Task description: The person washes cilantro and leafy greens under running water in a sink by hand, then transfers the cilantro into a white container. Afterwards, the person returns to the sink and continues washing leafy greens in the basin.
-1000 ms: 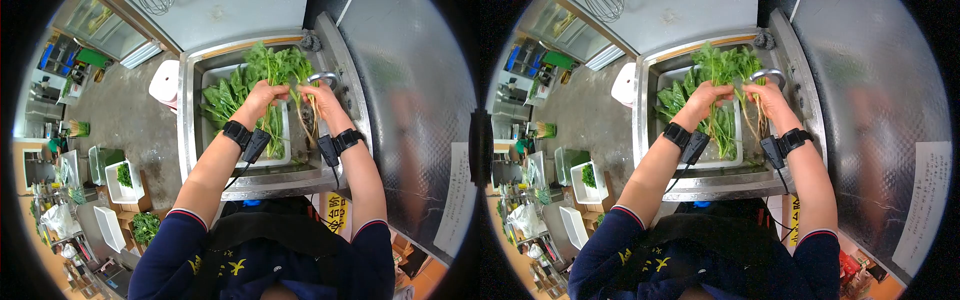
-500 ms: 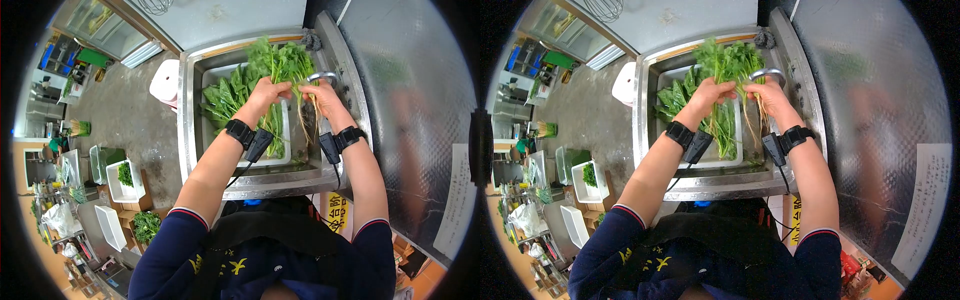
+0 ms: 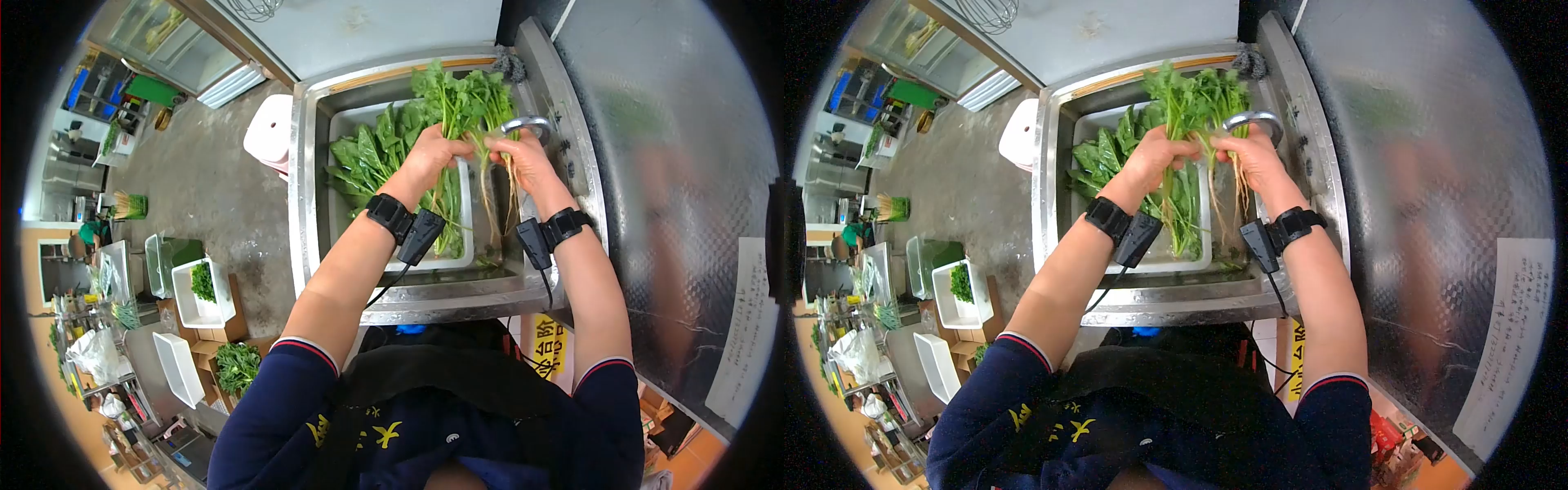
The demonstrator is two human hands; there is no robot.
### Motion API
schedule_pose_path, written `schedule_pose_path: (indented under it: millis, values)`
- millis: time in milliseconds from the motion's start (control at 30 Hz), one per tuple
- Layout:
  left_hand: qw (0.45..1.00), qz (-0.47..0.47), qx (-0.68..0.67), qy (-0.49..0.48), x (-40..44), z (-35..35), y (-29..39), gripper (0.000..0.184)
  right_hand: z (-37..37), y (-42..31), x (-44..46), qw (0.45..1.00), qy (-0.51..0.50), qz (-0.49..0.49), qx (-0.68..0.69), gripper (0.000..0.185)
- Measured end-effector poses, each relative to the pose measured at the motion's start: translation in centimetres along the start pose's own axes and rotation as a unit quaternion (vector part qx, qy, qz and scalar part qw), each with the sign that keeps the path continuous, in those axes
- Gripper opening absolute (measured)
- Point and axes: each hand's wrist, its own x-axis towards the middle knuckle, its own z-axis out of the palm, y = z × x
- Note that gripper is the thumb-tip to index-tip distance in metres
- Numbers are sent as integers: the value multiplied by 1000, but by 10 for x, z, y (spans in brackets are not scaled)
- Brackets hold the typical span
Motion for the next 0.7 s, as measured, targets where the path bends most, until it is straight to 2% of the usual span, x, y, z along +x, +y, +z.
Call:
schedule_pose_path:
  millis: [100, 267, 400, 467, 500, 600, 667, 700]
  values:
    - [1000, 4, -4, -8, 0, 4, 0, 22, 4, -3, -5, 1000, 1, -8, 16, 43]
    - [1000, -14, -16, -4, -5, 3, 1, 24, 7, -7, -6, 998, -17, 55, -20, 46]
    - [998, -41, -36, 6, -9, 6, 4, 26, 6, -3, -7, 999, -24, 47, 12, 49]
    - [998, -36, -49, 12, -10, 5, 3, 25, 4, 0, -7, 997, 34, 56, 50, 50]
    - [998, -36, -48, 14, -11, 6, 4, 25, 4, 1, -6, 997, 32, 57, 50, 50]
    - [999, -27, -41, 15, -12, 7, 4, 22, 1, 6, -2, 999, 23, 18, 39, 50]
    - [1000, -15, 12, 3, -8, 5, 0, 24, -3, 8, 4, 996, 26, -23, -85, 49]
    - [1000, -15, 12, 3, -8, 6, -1, 24, -4, 7, 3, 996, 26, -24, -85, 49]
